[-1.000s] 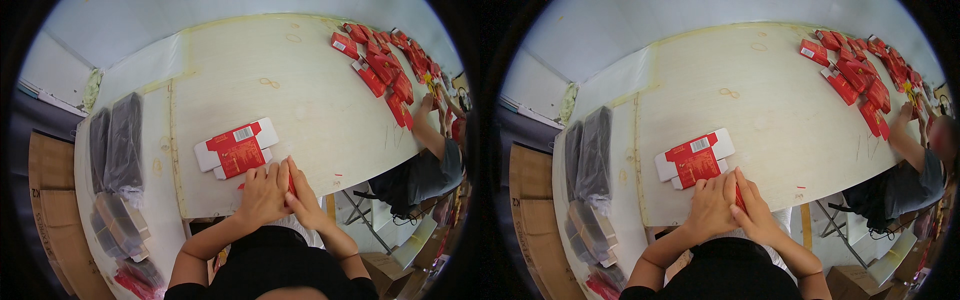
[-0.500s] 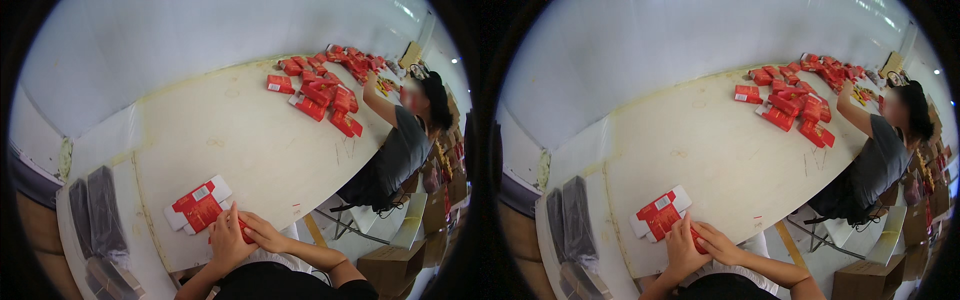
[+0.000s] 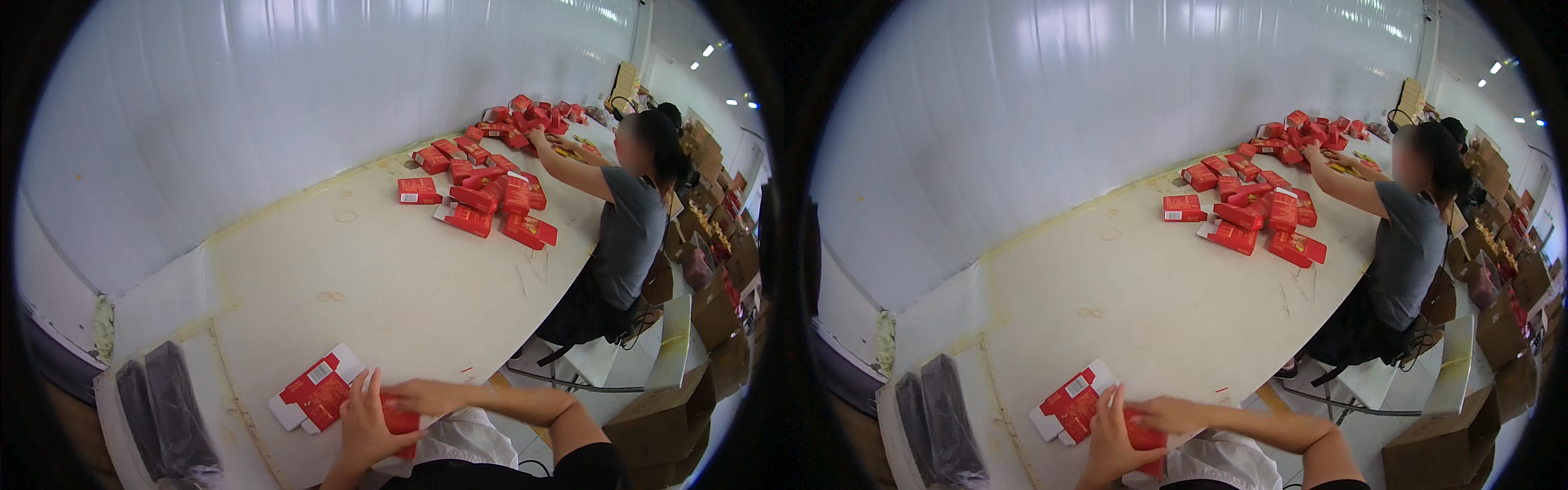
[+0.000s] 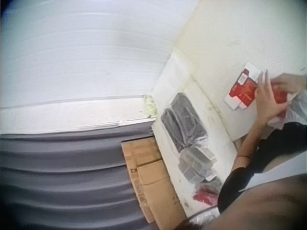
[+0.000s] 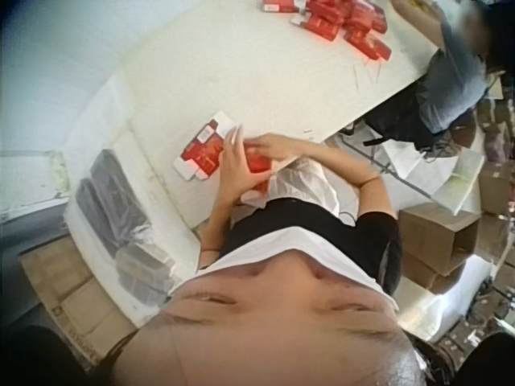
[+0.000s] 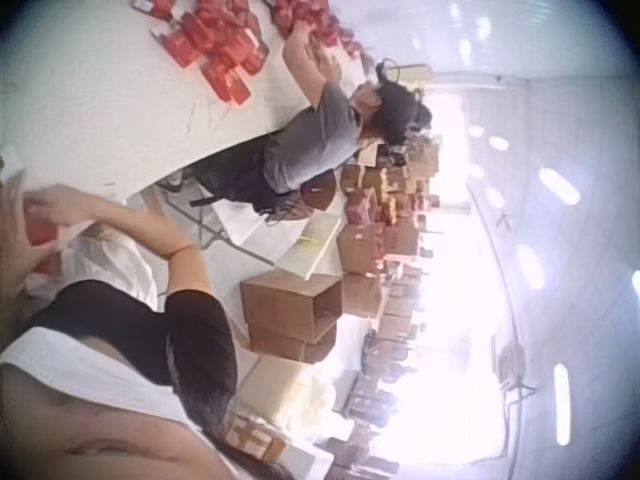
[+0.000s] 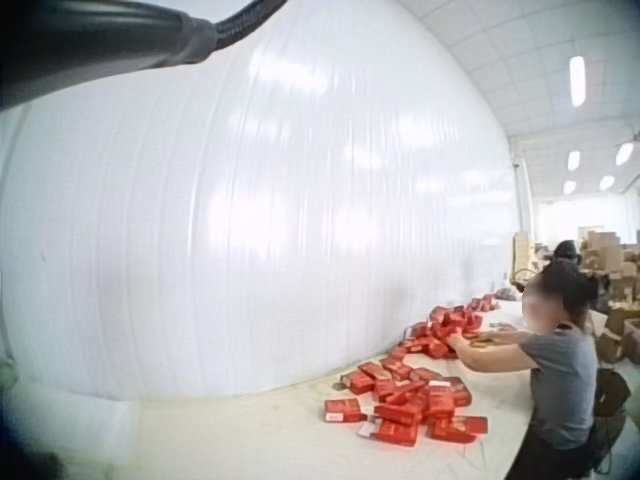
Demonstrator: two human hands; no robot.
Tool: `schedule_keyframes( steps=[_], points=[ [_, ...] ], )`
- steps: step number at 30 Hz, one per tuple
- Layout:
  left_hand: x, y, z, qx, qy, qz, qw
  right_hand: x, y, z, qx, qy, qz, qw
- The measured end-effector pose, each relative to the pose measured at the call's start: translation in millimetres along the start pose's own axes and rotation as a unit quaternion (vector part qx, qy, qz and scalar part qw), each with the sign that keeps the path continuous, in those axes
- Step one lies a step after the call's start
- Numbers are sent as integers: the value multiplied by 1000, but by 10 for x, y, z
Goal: The person assembles a white and red cardboard box by hand, folding the flaps and inserting red packets into the interior.
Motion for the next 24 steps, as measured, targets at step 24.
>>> schedule_keyframes(
  steps=[24],
  points=[
    [555,251,-546,-79,135,-75,985,-70,-160,-708,-255,292,-21,922]
  ],
)
Point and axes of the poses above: each hand's wrist, its own y-axis towards the middle knuckle, its own z-axis out of the palm, x = y × z, the point moved 9 cm from there along y, towards the middle knuckle, and after that the axes turned 12 degrees about -z, right-handed, at the moved point
